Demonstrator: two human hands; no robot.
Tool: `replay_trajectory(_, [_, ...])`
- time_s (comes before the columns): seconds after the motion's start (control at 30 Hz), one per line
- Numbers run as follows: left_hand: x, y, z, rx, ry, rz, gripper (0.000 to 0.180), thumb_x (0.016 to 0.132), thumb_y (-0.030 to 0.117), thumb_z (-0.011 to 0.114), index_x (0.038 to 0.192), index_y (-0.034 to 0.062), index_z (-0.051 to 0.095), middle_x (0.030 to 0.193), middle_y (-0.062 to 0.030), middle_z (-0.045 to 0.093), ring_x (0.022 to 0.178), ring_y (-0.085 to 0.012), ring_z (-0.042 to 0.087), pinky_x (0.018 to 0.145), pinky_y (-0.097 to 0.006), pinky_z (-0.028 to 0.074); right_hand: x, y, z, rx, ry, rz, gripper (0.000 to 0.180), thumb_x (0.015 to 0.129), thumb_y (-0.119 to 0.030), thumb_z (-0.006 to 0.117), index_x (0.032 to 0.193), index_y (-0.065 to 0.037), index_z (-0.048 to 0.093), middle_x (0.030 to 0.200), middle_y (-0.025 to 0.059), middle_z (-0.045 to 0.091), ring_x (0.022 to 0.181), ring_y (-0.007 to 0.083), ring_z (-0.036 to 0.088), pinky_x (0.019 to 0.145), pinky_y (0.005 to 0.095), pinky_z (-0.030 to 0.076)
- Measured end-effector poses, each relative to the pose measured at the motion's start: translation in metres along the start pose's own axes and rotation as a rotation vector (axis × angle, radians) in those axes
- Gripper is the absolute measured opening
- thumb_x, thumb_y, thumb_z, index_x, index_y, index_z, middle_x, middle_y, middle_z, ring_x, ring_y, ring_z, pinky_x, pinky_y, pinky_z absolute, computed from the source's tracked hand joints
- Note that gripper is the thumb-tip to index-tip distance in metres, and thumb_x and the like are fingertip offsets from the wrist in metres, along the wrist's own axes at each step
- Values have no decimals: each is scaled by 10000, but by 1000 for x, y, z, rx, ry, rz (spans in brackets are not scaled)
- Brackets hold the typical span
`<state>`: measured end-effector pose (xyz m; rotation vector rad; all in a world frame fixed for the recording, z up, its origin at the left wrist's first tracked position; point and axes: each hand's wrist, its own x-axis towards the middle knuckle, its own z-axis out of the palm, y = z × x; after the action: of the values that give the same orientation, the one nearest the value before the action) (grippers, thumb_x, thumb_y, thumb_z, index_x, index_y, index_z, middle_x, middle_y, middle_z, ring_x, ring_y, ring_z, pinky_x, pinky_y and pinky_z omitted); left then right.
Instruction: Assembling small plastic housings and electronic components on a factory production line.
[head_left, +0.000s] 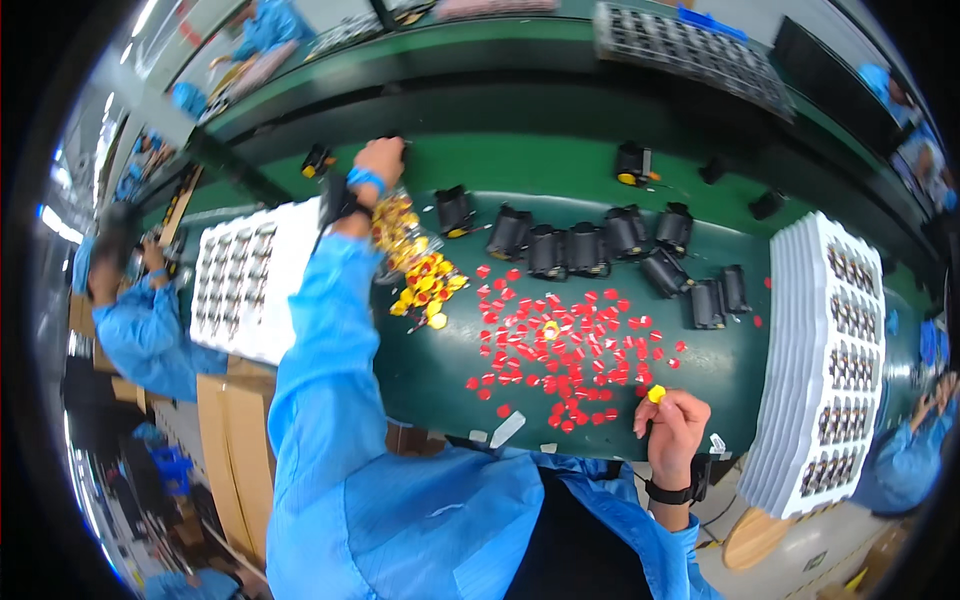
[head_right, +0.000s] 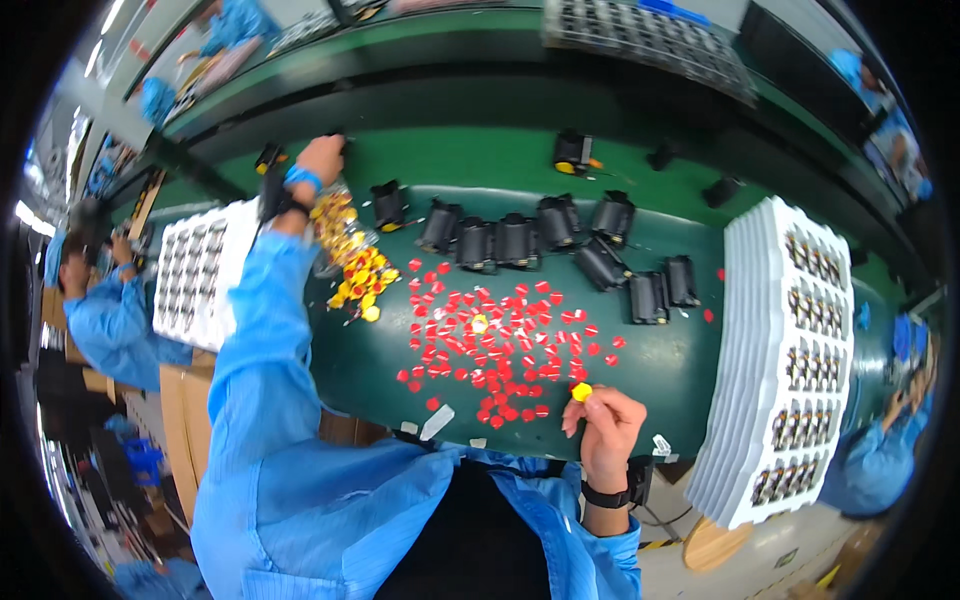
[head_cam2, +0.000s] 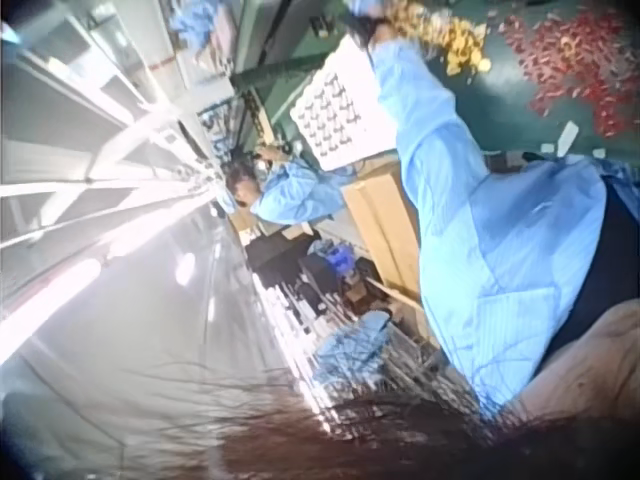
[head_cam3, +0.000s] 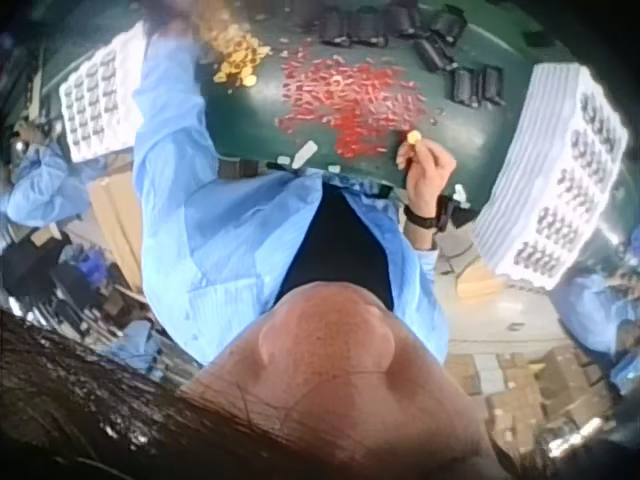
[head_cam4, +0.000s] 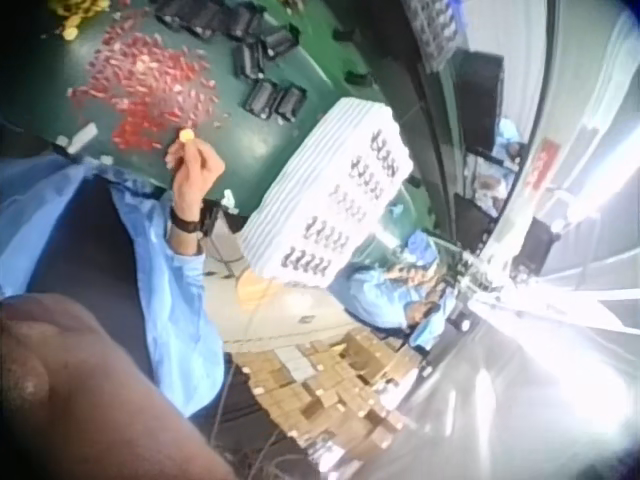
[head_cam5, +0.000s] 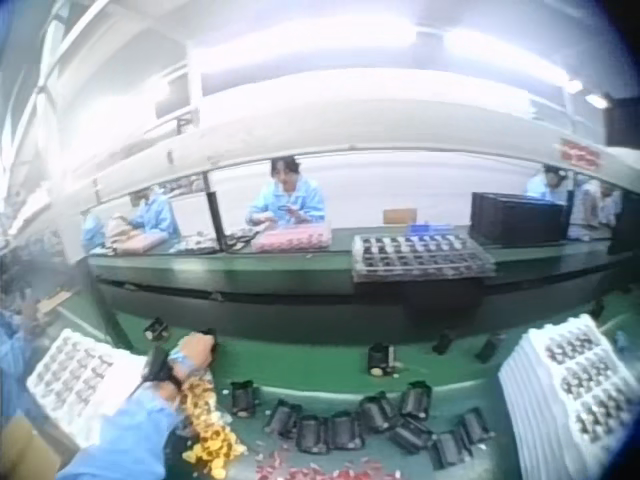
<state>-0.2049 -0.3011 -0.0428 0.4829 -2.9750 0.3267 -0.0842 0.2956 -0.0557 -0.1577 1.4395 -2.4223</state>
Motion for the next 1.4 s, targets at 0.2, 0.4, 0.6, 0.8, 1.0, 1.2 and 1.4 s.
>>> replay_trajectory(0.2, [-133,153,-152,-1362,-68,75,145,944,151,643,999,20,618,757,-57,648,634,-147,611,561,-274,456,-1,-26,24,-187,17,-17,67,892,51,629,899,92,682,791,167,690,648,201,677,558,282,528])
replay_trajectory(0.4, [-228,255,-151,-2267,-751,-11,159,974,106,610,1092,0,600,643,-33,599,519,-46,525,451,-197,341,36,-47,73,-246,-237,-149,115,933,6,597,894,91,665,808,146,693,688,185,677,611,287,542])
replay_trajectory(0.6, [-235,264,-156,-2098,-620,107,234,872,35,726,1064,5,596,808,4,628,585,-46,548,496,-200,404,54,-65,75,-354,-330,-152,99,908,2,645,920,92,685,810,130,701,697,164,681,615,281,543])
replay_trajectory(0.8, [-228,248,-162,-1618,-556,368,223,859,41,698,1013,-4,543,656,-18,470,558,-57,443,486,-262,335,58,-75,76,-770,-533,-250,49,836,-3,721,861,36,707,696,105,662,586,163,629,549,273,469])
replay_trajectory(1.0, [-225,243,-168,-1497,-757,385,263,881,-35,679,1120,-10,573,897,16,573,804,-3,517,588,-187,417,54,-69,80,-817,-518,-260,62,823,-17,734,821,28,692,645,98,632,546,168,601,502,286,431])
replay_trajectory(1.2, [-229,244,-162,-1629,-712,397,345,892,-22,677,1217,-27,561,960,-21,623,844,-23,545,659,-198,468,46,-68,86,-917,-453,-472,54,811,-17,742,799,-5,691,628,81,614,524,193,600,480,303,431])
replay_trajectory(1.4, [-232,252,-167,-1751,-512,481,216,859,61,678,949,-23,501,690,-97,550,540,-108,536,469,-295,357,45,-64,84,-898,-470,-580,68,781,-7,756,790,-23,691,631,78,606,508,210,580,469,313,420])
